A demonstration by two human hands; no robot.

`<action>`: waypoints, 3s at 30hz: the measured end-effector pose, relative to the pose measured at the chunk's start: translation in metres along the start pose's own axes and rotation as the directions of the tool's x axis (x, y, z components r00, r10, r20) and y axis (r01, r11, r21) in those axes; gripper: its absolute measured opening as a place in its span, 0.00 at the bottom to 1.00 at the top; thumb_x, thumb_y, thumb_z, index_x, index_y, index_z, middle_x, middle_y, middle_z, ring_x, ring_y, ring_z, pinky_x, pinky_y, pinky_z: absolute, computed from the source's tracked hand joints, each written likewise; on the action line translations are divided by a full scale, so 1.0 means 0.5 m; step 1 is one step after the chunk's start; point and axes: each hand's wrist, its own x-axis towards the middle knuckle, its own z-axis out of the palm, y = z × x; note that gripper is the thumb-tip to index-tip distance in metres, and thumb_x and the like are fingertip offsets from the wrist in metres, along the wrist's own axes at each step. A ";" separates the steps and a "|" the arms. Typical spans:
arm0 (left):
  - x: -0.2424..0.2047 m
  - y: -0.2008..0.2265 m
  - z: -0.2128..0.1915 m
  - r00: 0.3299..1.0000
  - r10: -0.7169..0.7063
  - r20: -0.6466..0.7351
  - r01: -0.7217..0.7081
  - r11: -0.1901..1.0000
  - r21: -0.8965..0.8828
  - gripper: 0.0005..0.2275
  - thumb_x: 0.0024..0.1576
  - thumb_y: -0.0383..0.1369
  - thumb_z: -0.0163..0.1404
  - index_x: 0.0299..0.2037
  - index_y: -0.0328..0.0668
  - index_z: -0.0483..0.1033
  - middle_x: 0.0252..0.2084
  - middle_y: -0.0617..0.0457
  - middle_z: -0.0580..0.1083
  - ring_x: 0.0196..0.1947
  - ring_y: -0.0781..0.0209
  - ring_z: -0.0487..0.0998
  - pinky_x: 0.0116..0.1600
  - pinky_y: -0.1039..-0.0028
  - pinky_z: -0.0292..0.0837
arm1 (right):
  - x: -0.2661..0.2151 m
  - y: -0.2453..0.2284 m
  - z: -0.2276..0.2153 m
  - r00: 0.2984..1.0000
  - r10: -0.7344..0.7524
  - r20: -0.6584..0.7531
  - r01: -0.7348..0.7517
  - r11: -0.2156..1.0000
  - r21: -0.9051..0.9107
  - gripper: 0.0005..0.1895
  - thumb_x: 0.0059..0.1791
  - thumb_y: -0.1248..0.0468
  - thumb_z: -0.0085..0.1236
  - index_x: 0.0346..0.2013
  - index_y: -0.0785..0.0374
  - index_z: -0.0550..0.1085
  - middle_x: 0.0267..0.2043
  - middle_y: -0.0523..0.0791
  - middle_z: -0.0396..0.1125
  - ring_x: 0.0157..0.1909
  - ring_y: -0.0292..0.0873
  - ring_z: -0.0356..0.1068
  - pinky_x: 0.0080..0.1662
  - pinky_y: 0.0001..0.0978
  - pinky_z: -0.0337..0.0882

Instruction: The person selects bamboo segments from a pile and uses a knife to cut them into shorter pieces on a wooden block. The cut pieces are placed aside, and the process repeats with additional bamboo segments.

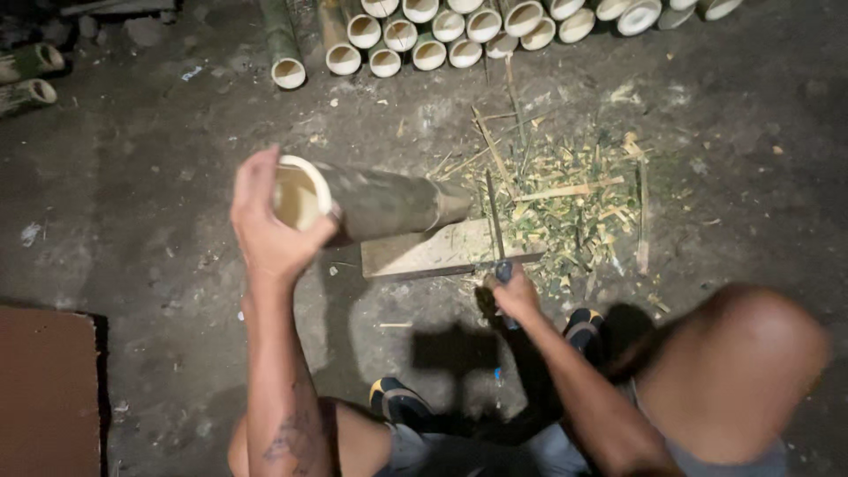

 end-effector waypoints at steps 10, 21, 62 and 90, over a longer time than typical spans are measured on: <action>-0.024 -0.067 -0.040 0.744 -0.668 0.009 0.635 0.712 0.300 0.40 0.65 0.54 0.47 0.75 0.29 0.44 0.71 0.25 0.54 0.68 0.25 0.59 0.69 0.51 0.56 | -0.083 -0.078 -0.036 0.987 -0.068 0.146 0.087 0.988 -0.127 0.26 0.45 0.57 0.58 0.55 0.65 0.66 0.39 0.63 0.72 0.47 0.69 0.72 0.48 0.56 0.71; -0.015 0.014 -0.006 0.907 -0.419 0.049 0.381 0.864 0.330 0.42 0.53 0.50 0.58 0.75 0.39 0.56 0.73 0.38 0.58 0.71 0.36 0.56 0.67 0.50 0.57 | -0.088 -0.109 -0.023 0.985 -0.145 0.091 0.157 0.977 -0.142 0.22 0.44 0.59 0.57 0.48 0.68 0.66 0.36 0.64 0.71 0.43 0.70 0.72 0.45 0.58 0.71; 0.002 -0.007 -0.008 0.915 -0.376 -0.146 0.404 0.849 0.342 0.30 0.57 0.43 0.56 0.69 0.39 0.67 0.67 0.42 0.67 0.65 0.40 0.64 0.64 0.48 0.59 | 0.086 -0.277 0.022 0.908 -0.184 0.377 0.228 0.971 -0.074 0.19 0.43 0.61 0.58 0.45 0.69 0.71 0.35 0.58 0.74 0.38 0.59 0.78 0.41 0.48 0.77; 0.007 0.008 0.000 0.777 -0.587 -0.227 0.627 0.696 0.350 0.33 0.60 0.49 0.49 0.71 0.37 0.59 0.71 0.38 0.60 0.68 0.34 0.58 0.63 0.36 0.54 | 0.047 -0.211 0.048 0.943 -0.233 0.238 0.284 0.936 -0.210 0.19 0.45 0.55 0.63 0.39 0.69 0.74 0.32 0.61 0.72 0.38 0.65 0.74 0.40 0.54 0.73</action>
